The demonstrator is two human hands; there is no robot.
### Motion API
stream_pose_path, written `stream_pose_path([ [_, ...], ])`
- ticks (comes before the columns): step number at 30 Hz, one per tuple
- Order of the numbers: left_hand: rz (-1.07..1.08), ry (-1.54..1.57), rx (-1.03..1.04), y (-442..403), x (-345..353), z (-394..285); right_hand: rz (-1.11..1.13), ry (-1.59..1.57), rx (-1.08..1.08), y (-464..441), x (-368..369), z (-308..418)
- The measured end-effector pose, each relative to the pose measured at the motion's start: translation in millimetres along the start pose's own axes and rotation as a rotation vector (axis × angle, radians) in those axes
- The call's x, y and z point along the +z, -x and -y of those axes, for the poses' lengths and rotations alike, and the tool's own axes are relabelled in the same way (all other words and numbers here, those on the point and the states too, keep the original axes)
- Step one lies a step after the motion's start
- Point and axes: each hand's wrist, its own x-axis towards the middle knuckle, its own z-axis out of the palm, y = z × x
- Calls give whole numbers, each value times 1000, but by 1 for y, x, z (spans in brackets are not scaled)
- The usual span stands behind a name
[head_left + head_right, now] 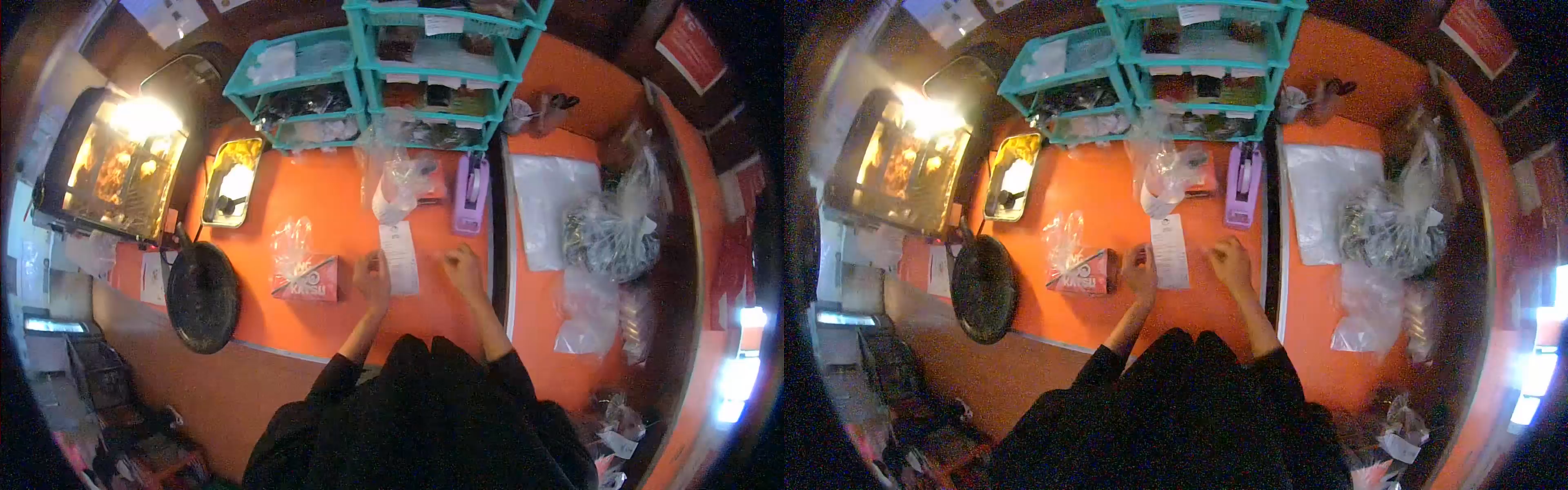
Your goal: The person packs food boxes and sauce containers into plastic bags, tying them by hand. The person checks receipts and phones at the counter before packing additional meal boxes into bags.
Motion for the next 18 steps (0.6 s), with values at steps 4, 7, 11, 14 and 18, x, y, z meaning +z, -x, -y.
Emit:
stream_pose_path([
  [4,-146,-168,-76,-3,7,77,214,387,-116,-36,61,-25],
  [7,-240,-25,-253,-8,15,73,291,351,-26,-36,62,-14],
  [11,-288,312,-257,5,-6,27,543,-274,493,-12,29,-5],
  [14,-87,205,-303,17,-59,11,596,-651,505,8,14,34],
  [18,-239,443,-244,11,-142,10,639,-722,-160,25,70,99],
])
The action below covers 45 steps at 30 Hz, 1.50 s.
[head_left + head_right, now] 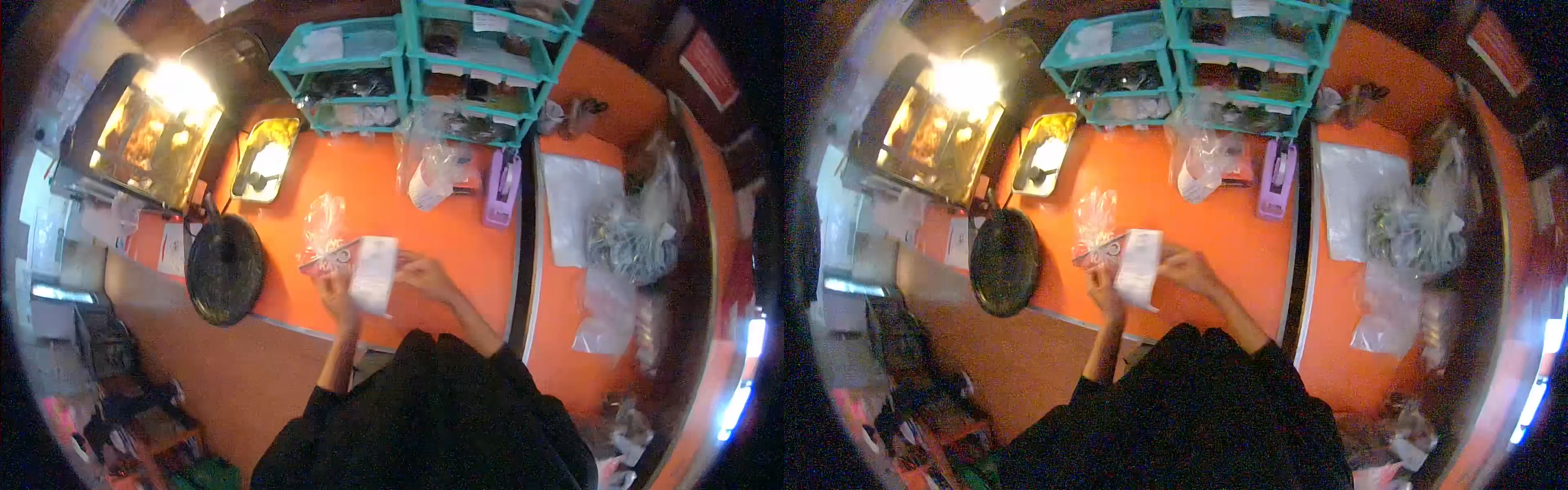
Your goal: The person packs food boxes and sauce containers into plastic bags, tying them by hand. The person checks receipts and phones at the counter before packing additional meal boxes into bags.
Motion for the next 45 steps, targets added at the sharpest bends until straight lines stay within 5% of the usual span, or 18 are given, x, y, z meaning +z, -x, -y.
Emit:
stream_pose_path([
  [1,-36,81,82,-10,-15,-6,117,17,86,-11,21,-12],
  [2,-71,-34,155,-27,-35,-5,-48,93,-313,-31,52,-10],
  [4,-138,-232,294,-63,-61,-1,-119,451,-530,-60,87,-25],
  [5,-172,-306,361,-80,-64,3,-138,654,-422,-65,92,-18],
  [7,103,-487,35,-132,-94,46,-287,912,-226,-67,105,-29],
  [9,162,-448,19,-137,-104,79,-484,1007,-109,-59,115,-58],
  [11,45,-357,5,-149,-99,97,-629,707,17,-53,116,-61],
  [13,246,166,-468,-151,-95,83,-776,716,37,-44,118,-65],
  [17,394,-42,-674,-162,-125,99,-789,336,395,-9,104,-65],
  [18,413,-132,-638,-162,-121,105,-673,292,469,0,101,-64],
  [21,480,-361,-456,-157,-96,115,-932,380,309,35,113,-83],
  [27,613,-669,142,-116,-14,102,-1093,491,431,167,144,-36],
  [32,635,-444,699,-11,56,44,-1380,536,553,291,211,43],
  [35,905,-49,975,96,64,13,-1808,667,639,357,260,86],
  [37,1298,64,869,183,42,5,-2114,1010,555,400,276,135],
  [41,2183,76,636,350,-35,-31,-2539,994,539,534,288,152],
  [42,2297,-60,418,383,-61,-35,-2654,903,428,568,285,161],
  [45,2400,-170,321,442,-112,-6,-2618,858,397,657,289,188],
])
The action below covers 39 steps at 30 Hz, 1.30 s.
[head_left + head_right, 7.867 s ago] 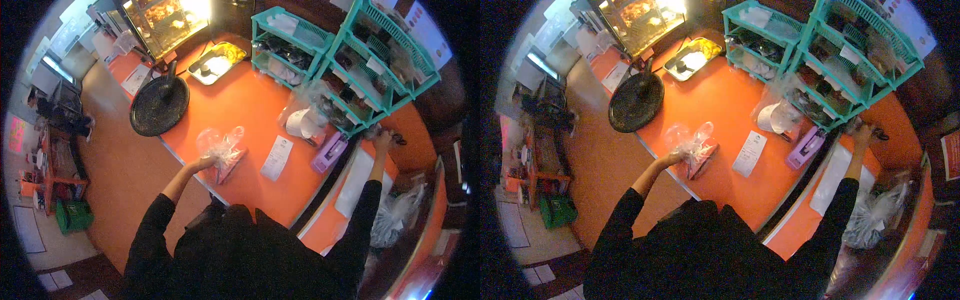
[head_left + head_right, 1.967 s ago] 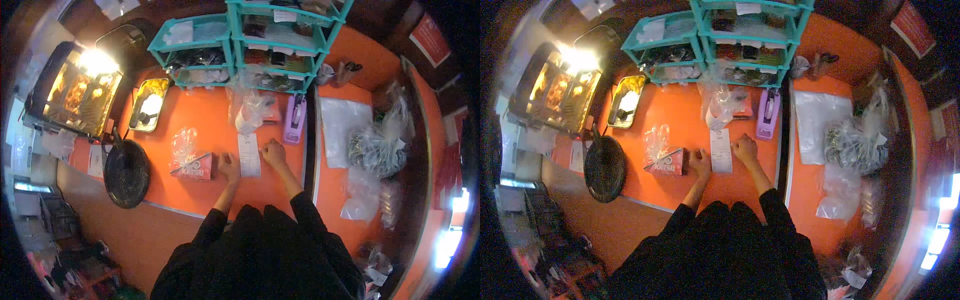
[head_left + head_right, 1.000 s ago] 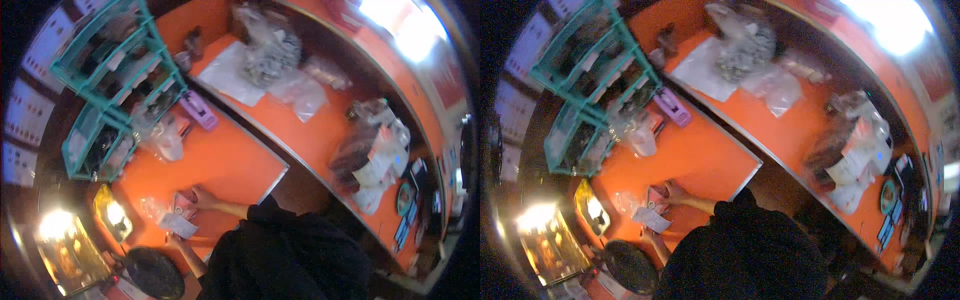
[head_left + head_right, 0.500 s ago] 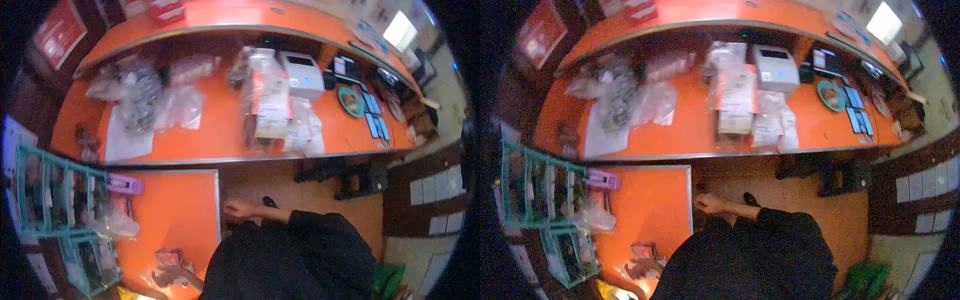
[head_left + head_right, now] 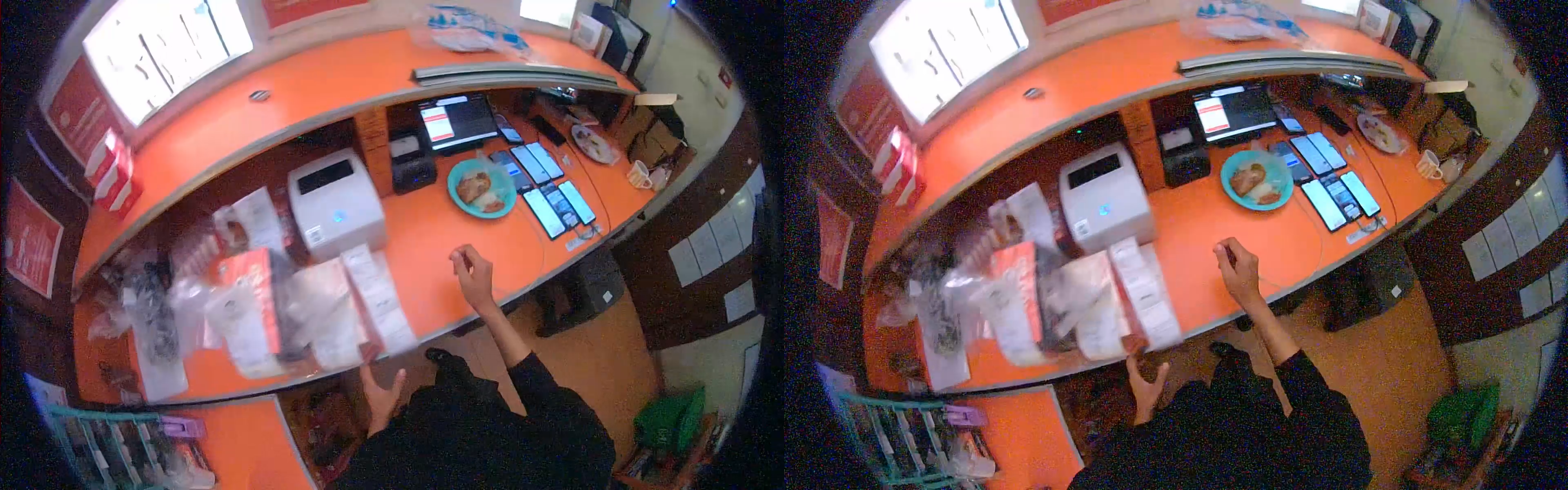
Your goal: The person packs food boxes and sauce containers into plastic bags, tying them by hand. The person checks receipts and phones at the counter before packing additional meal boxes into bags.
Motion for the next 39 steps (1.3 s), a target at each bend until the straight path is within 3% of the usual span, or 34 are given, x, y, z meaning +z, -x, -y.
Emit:
stream_pose_path([
  [2,-74,-117,18,-3,25,13,26,5,-4,-28,-23,-24],
  [3,-3,-283,-46,-7,22,5,56,1,0,-37,-33,-35],
  [4,-123,-193,16,-4,32,9,87,-1,-1,-45,-44,-43],
  [6,30,-594,53,0,25,-7,83,38,30,-55,-69,-60],
  [8,-49,-466,116,16,39,6,75,67,52,-66,-90,-84],
  [10,-207,-204,345,32,52,38,-147,170,73,-88,-112,-120],
  [12,-240,-256,276,55,58,43,-196,279,109,-116,-137,-133],
  [14,-246,-346,132,77,63,40,-250,599,-69,-147,-152,-178],
  [15,-256,-383,88,83,64,37,-253,605,-83,-159,-157,-184],
  [18,-275,-468,-9,86,67,30,-171,805,21,-191,-162,-195],
  [29,-503,-784,-155,63,46,10,-114,857,15,-222,-144,-212],
  [32,-665,-812,-20,38,63,-19,-215,674,-62,-238,-128,-189],
  [35,-854,-647,293,-27,115,-86,-224,686,-257,-268,-80,-176],
  [37,-691,-761,503,-64,123,-100,-26,477,-251,-285,-41,-138],
  [39,-584,-783,536,-101,142,-106,53,376,-377,-299,9,-133],
])
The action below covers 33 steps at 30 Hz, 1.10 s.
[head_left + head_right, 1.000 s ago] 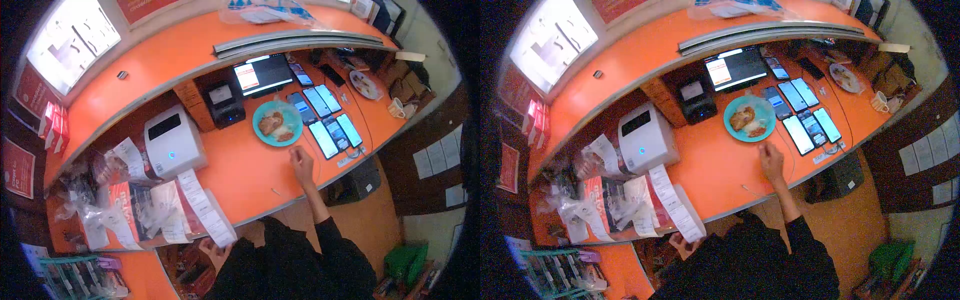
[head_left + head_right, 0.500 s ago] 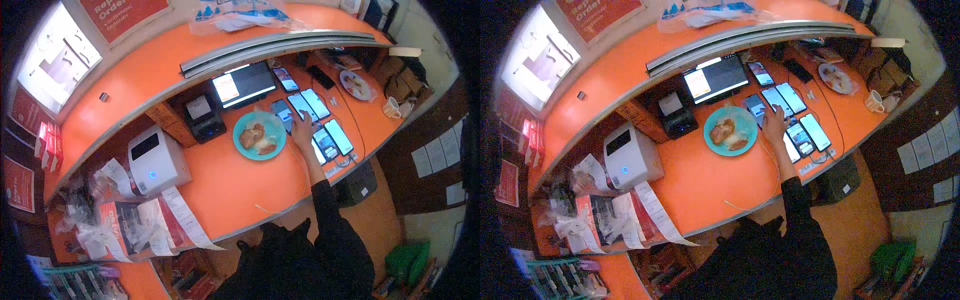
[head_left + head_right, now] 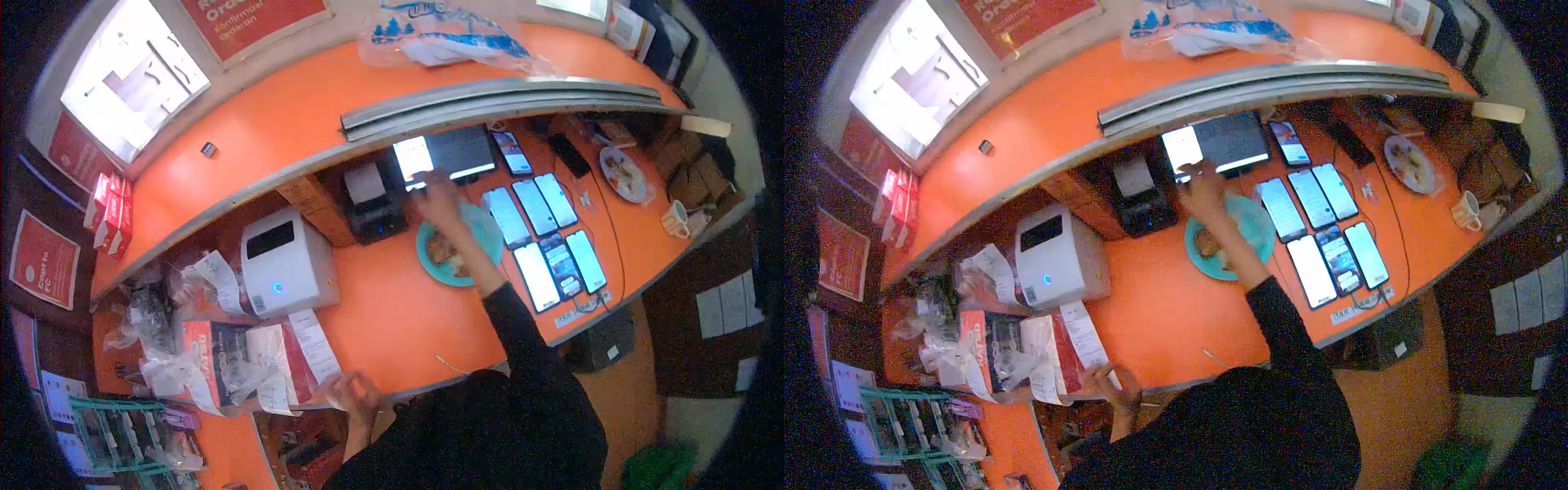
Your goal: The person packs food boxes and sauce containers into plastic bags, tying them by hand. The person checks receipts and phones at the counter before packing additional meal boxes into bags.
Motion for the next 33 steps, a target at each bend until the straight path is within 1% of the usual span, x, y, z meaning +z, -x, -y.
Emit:
stream_pose_path([
  [1,152,109,-22,-15,16,-3,121,18,99,-12,17,16],
  [2,307,220,-45,-29,32,-5,149,59,57,-16,30,27],
  [3,334,299,-9,-39,54,-5,280,99,167,-26,45,37],
  [4,364,378,26,-49,74,-5,224,90,176,-30,60,44],
  [5,356,377,24,-62,88,-8,171,82,185,-31,71,47],
  [7,449,513,-5,-82,111,-12,210,36,195,-39,65,57],
  [9,442,467,-8,-88,134,-2,247,-6,212,-42,66,55],
  [11,446,420,-15,-87,152,4,389,-406,230,-38,74,42],
  [12,450,435,-49,-93,158,2,481,-482,157,-39,72,43],
  [13,455,450,-87,-98,163,0,489,-480,160,-38,67,42],
  [14,458,450,-98,-103,170,-2,512,-545,129,-34,60,40],
  [15,438,368,-10,-111,176,-6,535,-613,99,-32,44,47],
  [16,417,285,81,-119,181,-8,438,-649,34,-31,35,52],
  [20,496,283,31,-135,191,-19,431,-581,9,-40,5,60],
  [22,559,176,55,-138,199,-17,526,-646,35,-45,-6,66],
  [26,577,140,39,-132,224,-11,538,-627,-42,-49,-10,67],
  [29,527,198,9,-138,219,-19,474,-695,-94,-46,-11,64],
  [31,594,135,-11,-137,220,-19,539,-663,-97,-46,-21,67],
  [33,610,125,-27,-137,216,-22,534,-680,-123,-42,-18,67],
])
